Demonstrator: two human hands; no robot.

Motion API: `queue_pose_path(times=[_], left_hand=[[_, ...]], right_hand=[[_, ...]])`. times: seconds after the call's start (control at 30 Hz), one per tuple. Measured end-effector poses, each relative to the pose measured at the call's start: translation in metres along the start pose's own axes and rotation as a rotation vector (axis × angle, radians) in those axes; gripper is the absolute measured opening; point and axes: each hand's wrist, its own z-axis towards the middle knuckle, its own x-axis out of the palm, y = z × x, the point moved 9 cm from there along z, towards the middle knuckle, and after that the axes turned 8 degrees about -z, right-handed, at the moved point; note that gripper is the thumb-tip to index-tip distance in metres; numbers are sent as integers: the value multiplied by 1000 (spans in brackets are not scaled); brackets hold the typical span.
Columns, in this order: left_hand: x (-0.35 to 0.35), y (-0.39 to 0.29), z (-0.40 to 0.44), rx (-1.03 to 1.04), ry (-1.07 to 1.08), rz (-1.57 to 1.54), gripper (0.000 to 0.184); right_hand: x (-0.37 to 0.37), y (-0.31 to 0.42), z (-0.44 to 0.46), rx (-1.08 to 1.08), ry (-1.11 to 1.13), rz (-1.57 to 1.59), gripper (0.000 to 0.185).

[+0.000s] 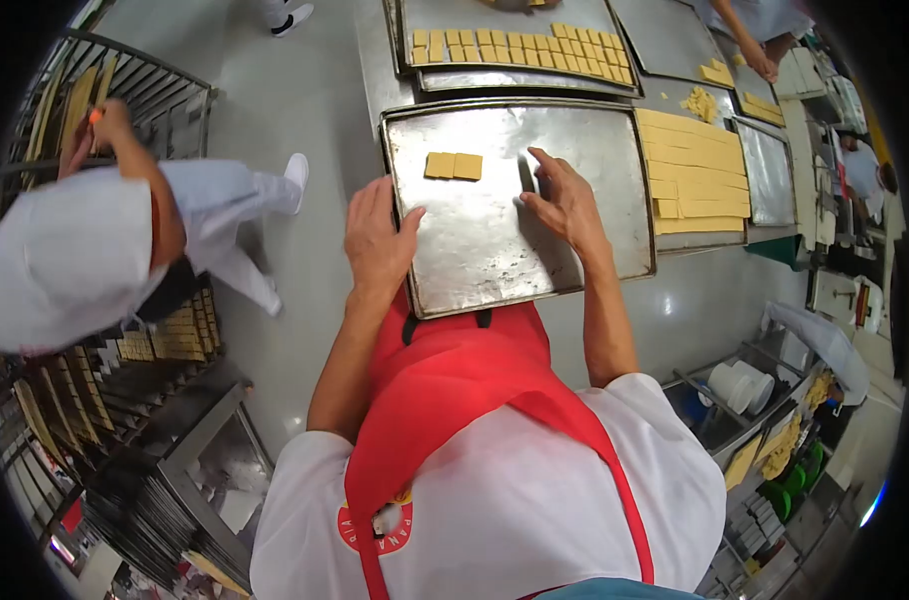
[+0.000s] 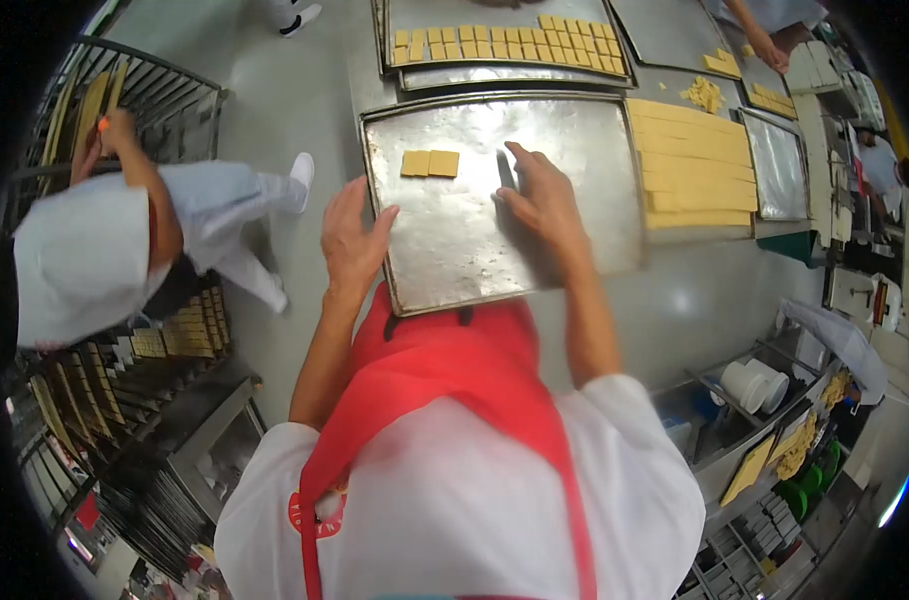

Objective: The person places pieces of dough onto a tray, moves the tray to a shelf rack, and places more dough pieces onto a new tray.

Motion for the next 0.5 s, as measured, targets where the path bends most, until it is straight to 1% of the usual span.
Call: queue_pose_path(times=[0.03, 0.07, 0.1, 0.13, 0.17, 0.2, 0.23, 0.27, 0.3, 0.37, 0.4, 0.47, 0.5], left_hand=[[2, -17, 7, 114, -10, 26, 67], [9, -28, 13, 160, 3, 18, 61], [14, -35, 22, 152, 8, 27, 61], [22, -50, 30, 213, 50, 106, 59], [30, -59, 37, 273, 94, 183, 57], [34, -59, 46, 266, 99, 187, 57], [43, -62, 53, 305, 137, 259, 56], [51, -63, 57, 344, 174, 329, 54], [54, -59, 60, 339, 176, 332, 54], [58, -58, 58, 403, 177, 307, 46], [57, -56, 56, 397, 179, 310, 46], [54, -52, 51, 351, 204, 174, 36], [53, -52, 46, 346, 202, 174, 36]], right_hand=[[4, 9, 4, -27, 32, 18, 69], [10, 15, 8, -25, 39, 29, 69], [18, 23, 14, -52, 66, -17, 69], [26, 33, 19, -81, 93, -65, 70], [31, 44, 23, -86, 83, -78, 66], [37, 54, 27, -104, 89, -98, 62], [41, 63, 31, -122, 94, -120, 59], [46, 67, 35, -117, 105, -127, 51], [52, 66, 37, -118, 110, -123, 51], [56, 63, 38, -138, 20, -120, 45], [57, 61, 37, -139, 25, -116, 45], [53, 55, 36, -127, -17, -110, 37], [51, 51, 36, -130, -13, -109, 37]])
